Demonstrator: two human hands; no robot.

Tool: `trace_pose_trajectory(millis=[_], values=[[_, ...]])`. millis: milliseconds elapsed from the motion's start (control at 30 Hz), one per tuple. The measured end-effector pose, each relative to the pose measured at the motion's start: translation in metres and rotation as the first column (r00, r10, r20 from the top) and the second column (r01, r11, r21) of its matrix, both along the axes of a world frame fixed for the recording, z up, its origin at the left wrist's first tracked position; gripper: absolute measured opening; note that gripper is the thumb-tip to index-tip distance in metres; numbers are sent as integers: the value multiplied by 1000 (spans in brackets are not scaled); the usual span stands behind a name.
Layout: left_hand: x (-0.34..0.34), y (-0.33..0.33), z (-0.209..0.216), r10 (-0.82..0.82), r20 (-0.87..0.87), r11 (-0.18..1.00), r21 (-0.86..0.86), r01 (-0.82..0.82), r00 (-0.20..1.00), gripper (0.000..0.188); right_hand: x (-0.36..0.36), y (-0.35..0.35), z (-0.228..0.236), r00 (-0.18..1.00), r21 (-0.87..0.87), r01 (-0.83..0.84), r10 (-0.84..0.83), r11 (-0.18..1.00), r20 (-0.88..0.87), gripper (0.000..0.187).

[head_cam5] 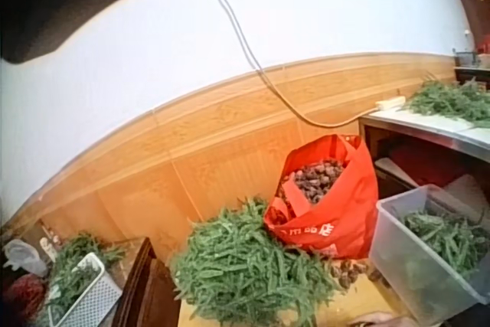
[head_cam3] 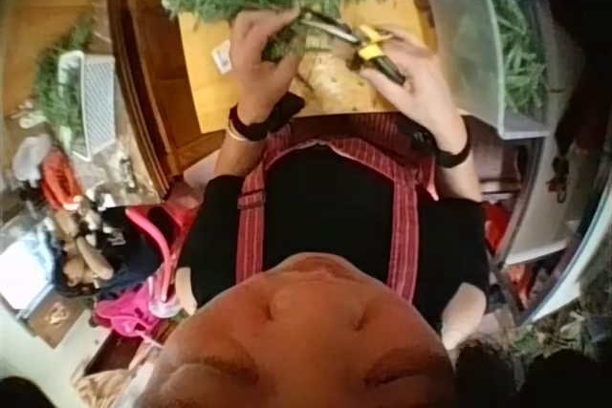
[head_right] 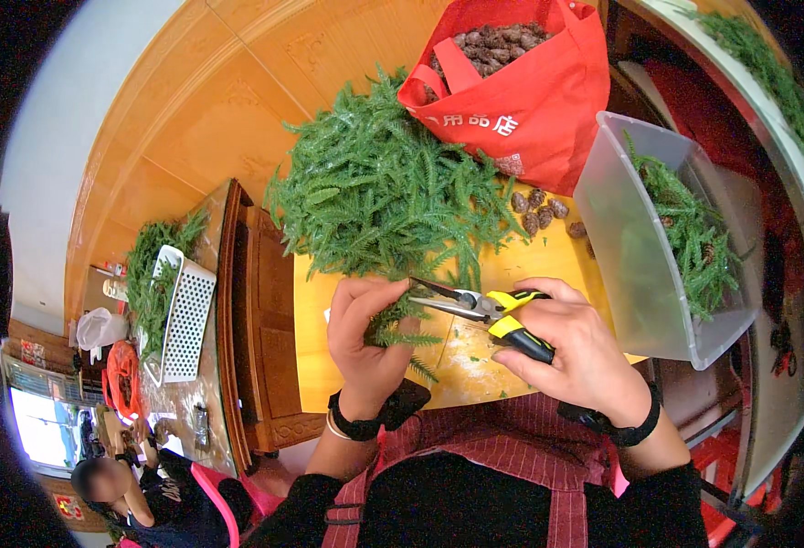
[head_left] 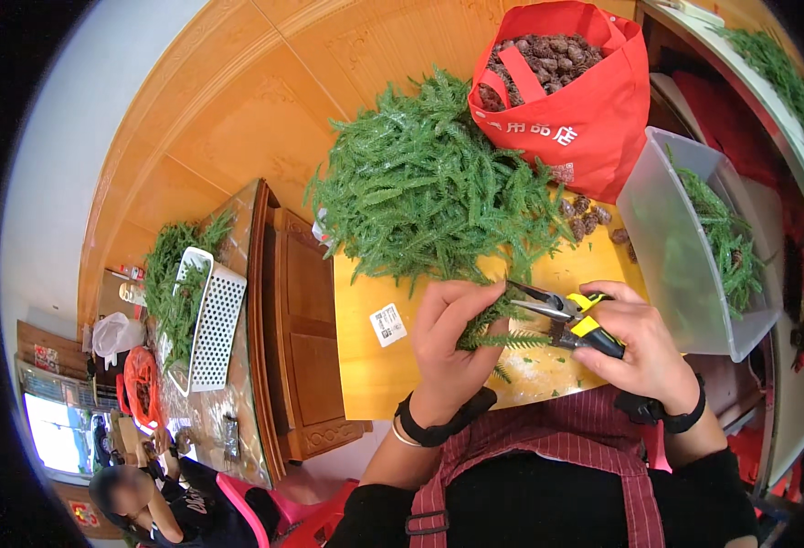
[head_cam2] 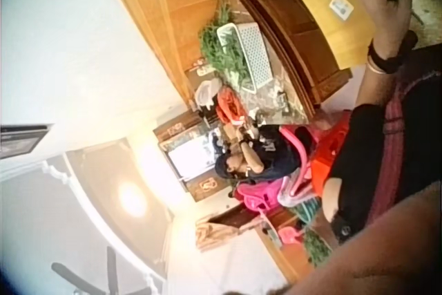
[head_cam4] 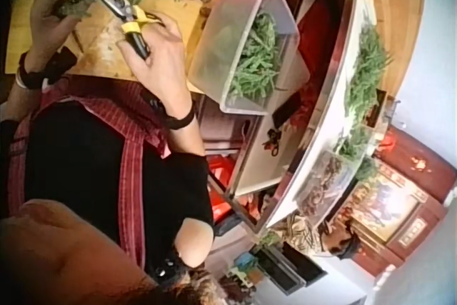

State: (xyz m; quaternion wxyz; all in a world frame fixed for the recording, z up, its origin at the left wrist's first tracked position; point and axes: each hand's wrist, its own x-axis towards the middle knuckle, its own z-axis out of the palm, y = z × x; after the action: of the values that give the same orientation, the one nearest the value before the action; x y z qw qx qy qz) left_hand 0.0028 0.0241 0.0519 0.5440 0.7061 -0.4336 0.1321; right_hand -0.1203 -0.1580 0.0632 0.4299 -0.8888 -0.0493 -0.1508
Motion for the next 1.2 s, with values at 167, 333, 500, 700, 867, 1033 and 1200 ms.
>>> trace_pose_trajectory(millis=[167,333,500,700,867,1033,1200], values=[[1,2,-2,-70,-40,997,-29,69,997,35,-1,-2,3,1000,-30,-26,26,999,-5,27],[3,4,-3,-130,-101,991,-34,127,986,37,-1,-4,7,1000,-141,8,-7,990,8,28],[2,6,1,-130,-137,991,10,133,982,35,-1,-6,9,998,-272,44,-32,961,49,26],[2,6,-1,-162,-191,987,-20,161,968,33,1,-8,11,995,-345,62,-30,937,98,24],[1,5,1,-148,-194,989,-36,144,970,33,2,-7,6,996,-318,50,-24,947,85,24],[0,5,-1,-128,-184,992,-42,123,975,32,3,-5,2,992,-236,58,-30,970,121,25],[3,7,-1,-196,-218,980,-83,182,956,34,1,-7,0,991,-223,85,-59,971,118,25]])
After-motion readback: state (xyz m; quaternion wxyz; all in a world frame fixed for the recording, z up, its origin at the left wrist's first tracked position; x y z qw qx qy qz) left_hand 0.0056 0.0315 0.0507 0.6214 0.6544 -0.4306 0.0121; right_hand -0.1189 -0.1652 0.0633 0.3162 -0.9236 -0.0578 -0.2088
